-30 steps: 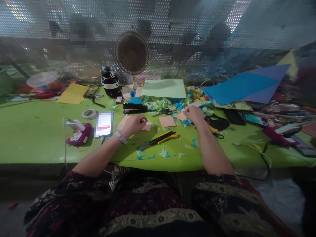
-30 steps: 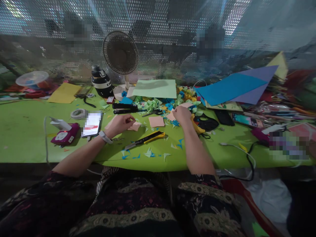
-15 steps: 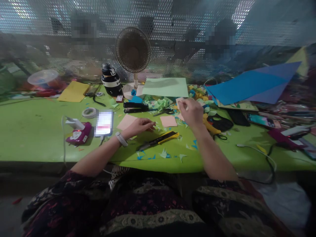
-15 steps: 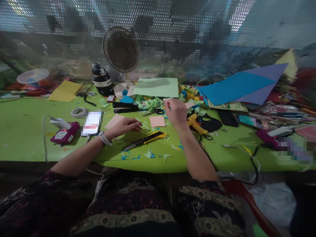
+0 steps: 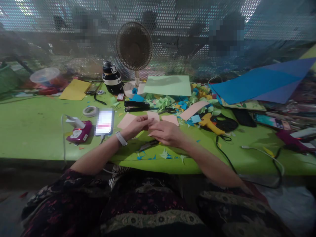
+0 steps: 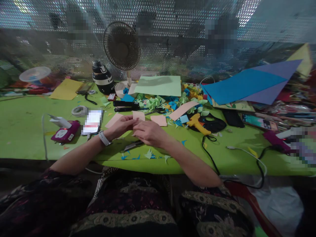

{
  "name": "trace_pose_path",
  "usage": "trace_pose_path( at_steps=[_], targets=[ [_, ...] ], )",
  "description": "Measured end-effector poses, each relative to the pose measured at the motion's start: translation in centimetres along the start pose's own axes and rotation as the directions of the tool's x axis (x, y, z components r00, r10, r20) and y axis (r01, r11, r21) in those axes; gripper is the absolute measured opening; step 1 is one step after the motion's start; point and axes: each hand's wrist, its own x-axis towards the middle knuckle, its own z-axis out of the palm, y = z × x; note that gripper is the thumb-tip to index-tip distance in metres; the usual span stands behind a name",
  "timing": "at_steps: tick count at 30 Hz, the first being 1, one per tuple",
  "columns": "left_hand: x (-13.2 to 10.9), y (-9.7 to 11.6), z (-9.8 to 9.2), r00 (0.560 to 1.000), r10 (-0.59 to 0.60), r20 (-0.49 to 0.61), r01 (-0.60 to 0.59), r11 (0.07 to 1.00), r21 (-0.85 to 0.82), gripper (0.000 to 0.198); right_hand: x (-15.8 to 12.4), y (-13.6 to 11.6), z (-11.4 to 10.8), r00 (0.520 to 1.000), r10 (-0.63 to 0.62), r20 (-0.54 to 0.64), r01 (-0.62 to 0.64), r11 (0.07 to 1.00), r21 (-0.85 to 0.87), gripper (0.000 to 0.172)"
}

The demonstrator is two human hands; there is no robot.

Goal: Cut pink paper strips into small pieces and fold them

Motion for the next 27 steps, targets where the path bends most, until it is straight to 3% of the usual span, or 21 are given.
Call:
trace_pose_path(
  at_steps=[4,7,9,12,15,17,22,27],
  targets=[
    [0.0,0.1,-0.1,0.990,0.033,-0.140,-0.037,0.999,-0.025,0.038,0.2,-0.8,-0.3,0.990,0.019,0.136,-0.052,0.969,0.242,0.020],
    [-0.1,0.3,0.0,0.989,0.049,-0.142,-0.049,0.999,0.006,0.041,0.4,-1.6,-0.7,0.975,0.044,0.217,-0.145,0.867,0.476,0.019],
    [-0.3,0.5,0.2,0.992,0.069,-0.107,-0.064,0.997,0.053,0.040,0.5,-1.9,-0.9,0.979,0.068,0.195,-0.169,0.807,0.567,0.016],
    [-0.6,0.7,0.4,0.996,0.090,-0.010,-0.087,0.983,0.161,0.039,0.7,-1.6,-1.1,0.977,0.212,0.032,-0.205,0.875,0.439,0.015],
    [-0.8,0.7,0.5,0.994,0.060,0.092,-0.080,0.971,0.224,0.042,0.6,-0.6,-0.9,0.905,0.370,-0.210,-0.336,0.924,0.181,0.012],
    [-0.8,0.6,0.4,0.992,0.011,0.125,-0.037,0.977,0.211,0.042,0.4,0.2,-0.8,0.863,0.415,-0.287,-0.393,0.910,0.135,0.010],
    [-0.7,0.1,0.3,0.993,-0.030,0.115,0.025,0.999,0.046,0.037,0.0,1.1,-0.6,0.830,0.530,-0.173,-0.469,0.831,0.297,0.018],
    [-1.0,0.5,0.8,0.980,-0.034,0.195,0.036,0.999,-0.007,0.040,0.0,1.0,-0.7,0.800,0.583,-0.143,-0.523,0.794,0.311,0.021]
  ],
)
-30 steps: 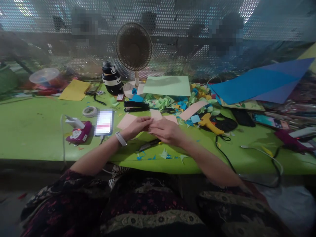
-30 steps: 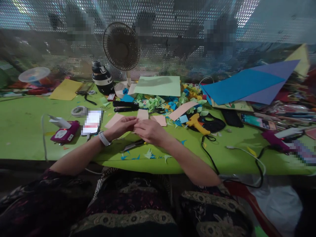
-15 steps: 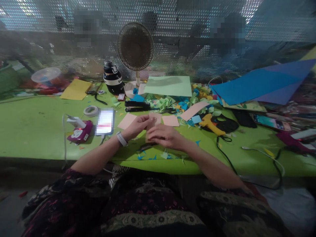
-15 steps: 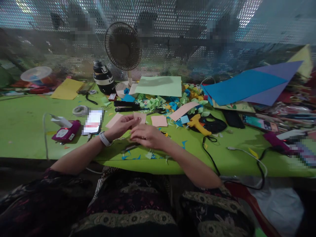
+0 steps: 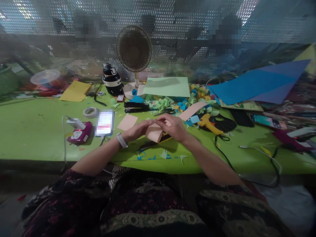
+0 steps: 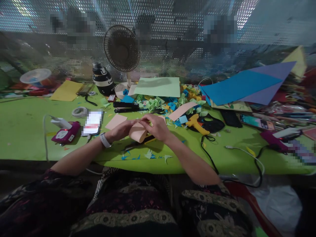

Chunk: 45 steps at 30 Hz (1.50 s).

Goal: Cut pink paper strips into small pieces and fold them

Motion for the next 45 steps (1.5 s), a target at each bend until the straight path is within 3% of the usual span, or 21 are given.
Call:
trace_pose_path(
  at_steps=[5,9,12,15,21,25,34,45],
  targets=[
    [-0.49,0.20,0.32,0.992,-0.081,0.095,0.080,0.997,0.013,0.060,0.05,-0.09,0.04,0.999,-0.003,-0.048,0.004,1.000,0.018,0.016],
    [-0.52,0.31,0.33,0.991,-0.054,0.123,0.052,0.998,0.021,0.066,-0.08,-0.30,0.25,0.993,-0.015,-0.113,0.017,1.000,0.021,0.018],
    [-0.27,0.44,0.30,0.996,0.012,0.087,-0.019,0.996,0.088,0.060,-0.15,-0.30,0.41,0.986,0.004,-0.168,-0.002,1.000,0.009,0.026],
    [-0.03,0.49,0.34,0.999,0.042,0.031,-0.045,0.995,0.094,0.052,-0.14,-0.11,0.45,0.982,-0.018,-0.186,0.014,1.000,-0.025,0.020],
    [-0.07,0.52,0.54,0.997,-0.034,-0.066,0.031,0.998,-0.046,0.026,-0.26,-0.31,0.45,0.987,0.051,-0.149,-0.040,0.996,0.074,0.020],
    [-0.05,0.45,0.65,0.994,-0.108,-0.014,0.104,0.979,-0.176,0.034,-0.32,-0.43,0.62,0.985,0.059,-0.162,-0.046,0.995,0.084,0.018],
    [0.07,-0.09,0.19,0.992,-0.107,-0.065,0.102,0.992,-0.078,0.038,-0.30,0.16,0.91,0.985,0.018,-0.171,-0.012,0.999,0.038,0.018],
    [-0.28,0.23,0.73,0.994,-0.090,0.058,0.092,0.995,-0.041,0.036,-0.34,0.14,0.81,0.981,-0.012,-0.193,0.002,0.999,-0.051,0.020]
  ],
)
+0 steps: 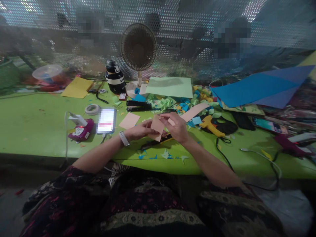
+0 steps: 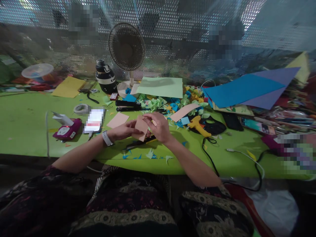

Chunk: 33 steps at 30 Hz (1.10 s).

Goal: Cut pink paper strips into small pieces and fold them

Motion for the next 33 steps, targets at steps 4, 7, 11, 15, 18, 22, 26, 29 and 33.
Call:
trace_pose_path(
  at_steps=[4,7,11,15,18,22,26,29,33],
  targets=[
    [0.12,-0.22,-0.05,0.998,-0.016,0.055,0.017,1.000,-0.026,0.032,-0.03,0.05,0.08,0.999,-0.044,0.014,0.044,0.999,-0.020,0.019],
    [0.14,-0.09,-0.17,0.999,-0.029,0.033,0.030,0.999,-0.036,0.031,0.03,-0.01,0.02,0.998,-0.065,0.017,0.065,0.998,-0.009,0.019],
    [0.02,0.29,-0.31,0.998,-0.058,-0.036,0.055,0.995,-0.085,0.037,0.14,-0.13,-0.11,1.000,-0.015,-0.006,0.016,0.999,0.037,0.019],
    [-0.07,0.36,-0.20,0.995,-0.083,-0.051,0.079,0.994,-0.076,0.036,0.17,-0.20,-0.17,0.999,-0.020,-0.029,0.023,0.995,0.093,0.019],
    [-0.05,0.27,0.00,0.998,-0.054,-0.036,0.054,0.998,-0.023,0.035,0.14,-0.13,-0.17,1.000,-0.029,-0.012,0.030,0.998,0.048,0.021],
    [0.03,0.16,0.16,1.000,-0.018,-0.024,0.020,0.994,0.104,0.036,0.08,0.10,-0.08,0.997,-0.071,0.022,0.073,0.996,-0.061,0.023],
    [0.17,-0.03,0.20,1.000,0.003,-0.025,0.000,0.991,0.133,0.040,0.05,0.27,0.04,0.991,-0.128,0.028,0.130,0.986,-0.106,0.024],
    [0.20,-0.06,0.26,0.999,0.011,-0.033,-0.006,0.992,0.125,0.040,0.04,0.31,0.09,0.988,-0.152,0.017,0.153,0.981,-0.118,0.023],
    [0.09,0.10,0.37,1.000,-0.009,-0.023,0.012,0.992,0.128,0.044,0.07,0.28,0.06,0.990,-0.142,0.022,0.144,0.980,-0.138,0.024]
  ],
)
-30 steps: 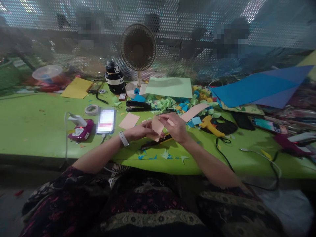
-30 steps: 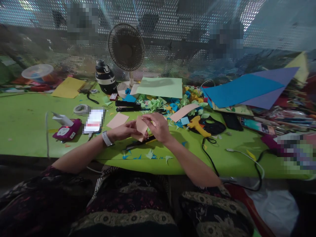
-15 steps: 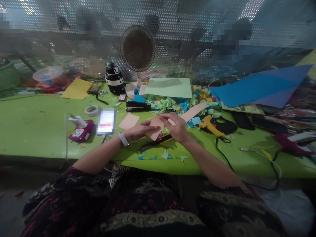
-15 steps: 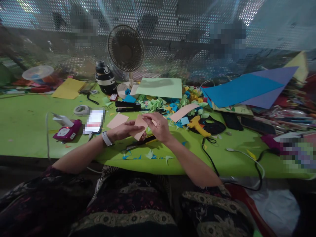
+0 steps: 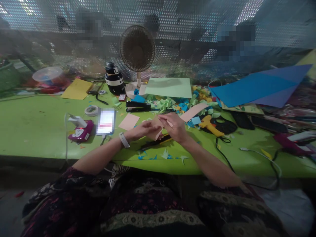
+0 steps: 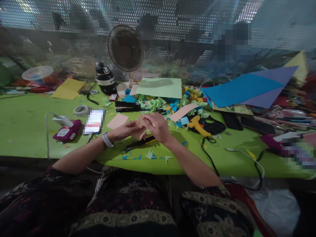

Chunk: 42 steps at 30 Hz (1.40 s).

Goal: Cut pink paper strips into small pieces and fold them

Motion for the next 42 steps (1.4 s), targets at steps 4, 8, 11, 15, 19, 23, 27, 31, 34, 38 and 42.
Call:
trace_pose_path(
  at_steps=[4,8,11,15,19,23,27,31,34,38,42],
  targets=[
    [0.0,0.1,0.0,1.000,-0.008,0.015,0.008,1.000,0.023,0.048,0.1,-0.1,-0.1,1.000,0.022,0.019,-0.022,1.000,0.010,0.025],
    [-0.1,0.1,-0.1,1.000,-0.025,0.010,0.024,0.999,0.035,0.046,0.1,-0.2,-0.1,0.999,0.031,0.016,-0.032,0.998,0.050,0.023],
    [-0.1,0.2,-0.1,0.999,-0.022,0.034,0.021,0.999,0.034,0.045,0.0,-0.2,-0.1,0.997,0.075,0.012,-0.075,0.995,0.069,0.022],
    [-0.1,0.2,-0.1,0.998,-0.030,0.059,0.028,0.999,0.035,0.047,0.1,-0.2,-0.1,0.991,0.126,0.051,-0.130,0.988,0.080,0.020],
    [0.0,-0.2,-0.3,1.000,-0.020,0.018,0.017,0.992,0.129,0.044,0.1,-0.3,-0.1,0.993,0.102,0.050,-0.106,0.992,0.068,0.024],
    [0.0,-0.3,-0.6,0.999,-0.001,-0.042,0.012,0.962,0.274,0.039,0.2,-0.3,-0.1,0.993,0.105,0.046,-0.108,0.992,0.072,0.029],
    [-0.1,0.2,-0.5,1.000,-0.011,-0.018,0.016,0.949,0.315,0.037,0.3,0.1,-0.3,0.985,0.170,0.016,-0.171,0.980,0.097,0.031],
    [0.0,0.1,-0.4,0.997,-0.026,0.075,0.010,0.979,0.206,0.042,0.6,0.8,-0.6,0.969,0.247,-0.023,-0.243,0.963,0.118,0.030],
    [0.2,-0.3,-0.5,0.996,-0.031,0.088,0.017,0.988,0.153,0.045,0.7,1.1,-0.8,0.960,0.279,-0.026,-0.273,0.953,0.133,0.029],
    [0.2,-0.4,-0.8,0.996,-0.052,0.078,0.033,0.974,0.224,0.047,0.8,1.2,-0.9,0.959,0.281,-0.028,-0.273,0.950,0.153,0.029],
    [-0.1,0.2,-0.6,0.993,-0.061,0.096,0.032,0.959,0.283,0.049,0.9,1.3,-1.1,0.955,0.298,-0.010,-0.292,0.941,0.173,0.030]
  ],
)
